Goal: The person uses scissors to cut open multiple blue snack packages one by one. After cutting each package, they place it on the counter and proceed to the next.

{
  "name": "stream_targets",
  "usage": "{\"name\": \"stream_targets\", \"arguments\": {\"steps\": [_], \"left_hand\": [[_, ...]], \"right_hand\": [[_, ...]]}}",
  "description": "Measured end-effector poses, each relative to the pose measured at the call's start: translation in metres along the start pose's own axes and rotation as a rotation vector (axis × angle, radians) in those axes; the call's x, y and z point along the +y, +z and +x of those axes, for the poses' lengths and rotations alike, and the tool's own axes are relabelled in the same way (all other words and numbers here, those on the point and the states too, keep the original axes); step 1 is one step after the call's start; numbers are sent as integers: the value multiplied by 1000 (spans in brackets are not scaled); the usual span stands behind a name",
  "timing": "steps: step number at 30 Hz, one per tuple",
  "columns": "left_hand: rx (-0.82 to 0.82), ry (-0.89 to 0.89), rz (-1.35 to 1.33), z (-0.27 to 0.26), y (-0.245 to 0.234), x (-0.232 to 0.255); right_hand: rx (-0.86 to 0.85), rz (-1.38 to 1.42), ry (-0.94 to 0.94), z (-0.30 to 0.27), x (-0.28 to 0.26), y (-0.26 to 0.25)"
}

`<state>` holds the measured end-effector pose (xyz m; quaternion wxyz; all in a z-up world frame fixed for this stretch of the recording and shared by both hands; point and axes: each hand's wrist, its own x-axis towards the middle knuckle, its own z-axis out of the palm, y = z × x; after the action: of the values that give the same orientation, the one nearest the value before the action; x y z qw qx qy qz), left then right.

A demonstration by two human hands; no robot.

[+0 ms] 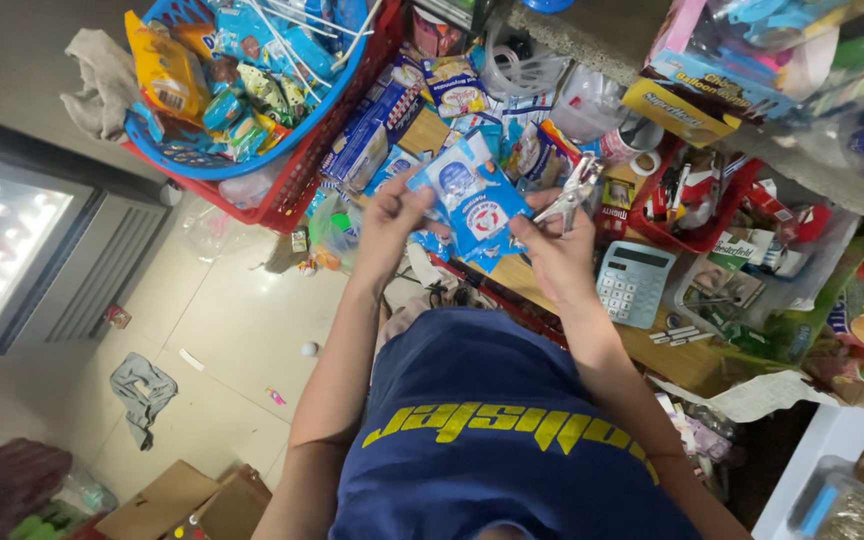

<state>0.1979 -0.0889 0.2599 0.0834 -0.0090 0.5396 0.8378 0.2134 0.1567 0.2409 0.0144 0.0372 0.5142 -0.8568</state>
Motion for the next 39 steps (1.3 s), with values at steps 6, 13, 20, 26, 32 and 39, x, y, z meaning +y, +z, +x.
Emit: {"name": "stream_targets", "arguments": {"steps": [6, 13, 20, 26, 32, 39], "left_hand": [[-116, 27, -23, -20, 34, 5], [-171, -16, 30, -23, 37, 1], [-65, 328, 29, -16, 43, 15], [-60, 338, -39, -18, 55, 23], [-97, 312, -46, -26, 58, 26], [-132, 300, -26, -27, 56, 31]], "right_hand": [[15, 84, -101, -8, 6, 8], [-14, -200, -299, -15, 4, 8], [-136, -435, -189, -28, -9, 19], [-265, -809, -184, -38, -18, 44], [-202, -873, -229, -38, -23, 44], [-178, -806, -177, -43, -20, 44]]}}
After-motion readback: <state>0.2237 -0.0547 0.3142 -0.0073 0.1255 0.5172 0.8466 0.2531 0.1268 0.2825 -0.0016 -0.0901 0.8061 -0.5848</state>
